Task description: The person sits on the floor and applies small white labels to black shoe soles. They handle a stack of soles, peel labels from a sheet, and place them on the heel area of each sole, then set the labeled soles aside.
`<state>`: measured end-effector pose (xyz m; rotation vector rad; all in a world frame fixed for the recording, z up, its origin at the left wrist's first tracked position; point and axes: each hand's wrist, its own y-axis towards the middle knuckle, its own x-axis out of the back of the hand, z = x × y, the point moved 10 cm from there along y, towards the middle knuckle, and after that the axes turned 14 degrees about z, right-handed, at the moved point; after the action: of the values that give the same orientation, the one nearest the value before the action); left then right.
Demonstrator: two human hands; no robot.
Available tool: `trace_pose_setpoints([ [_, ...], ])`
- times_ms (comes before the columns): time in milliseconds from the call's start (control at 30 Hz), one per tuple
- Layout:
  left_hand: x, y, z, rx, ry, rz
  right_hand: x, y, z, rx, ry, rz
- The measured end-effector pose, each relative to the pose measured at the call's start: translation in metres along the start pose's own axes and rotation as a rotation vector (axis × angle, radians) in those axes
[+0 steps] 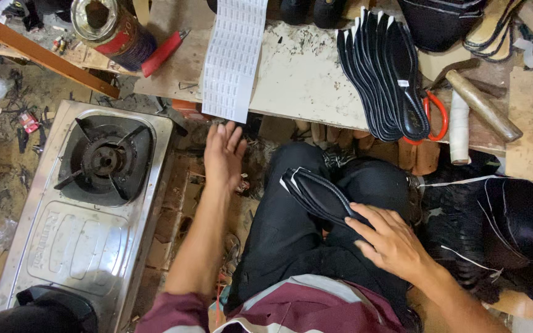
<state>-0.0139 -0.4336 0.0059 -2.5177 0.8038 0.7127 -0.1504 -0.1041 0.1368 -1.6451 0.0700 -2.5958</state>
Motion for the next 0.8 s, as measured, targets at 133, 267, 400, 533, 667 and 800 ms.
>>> trace_pose_setpoints([
  [133, 0.009, 0.023, -0.002, 0.018, -0.071, 0.010, 0.012, 0.008, 0.008, -0.071, 0.088, -0.137],
  [267, -0.011, 0.015, 0.000, -0.062, -0.155, 0.154, 0.011, 0.034, -0.004, -0.152, 0.424, -0.173],
  [400, -0.023, -0.010, 0.013, -0.018, -0.141, 0.065, -0.004, 0.088, -0.028, -0.204, 0.724, -0.174],
  [533, 0.004, -0.002, -0.003, 0.061, -0.186, -0.153, -0.027, 0.137, -0.035, -0.240, 0.839, -0.068],
  [667, 0.005, 0.026, -0.017, 0.010, -0.181, 0.032, -0.037, 0.177, -0.021, -0.157, 0.884, -0.014],
  [800, -0.008, 0.021, -0.011, -0.076, -0.234, 0.203, -0.046, 0.205, -0.040, -0.278, 1.165, -0.079],
])
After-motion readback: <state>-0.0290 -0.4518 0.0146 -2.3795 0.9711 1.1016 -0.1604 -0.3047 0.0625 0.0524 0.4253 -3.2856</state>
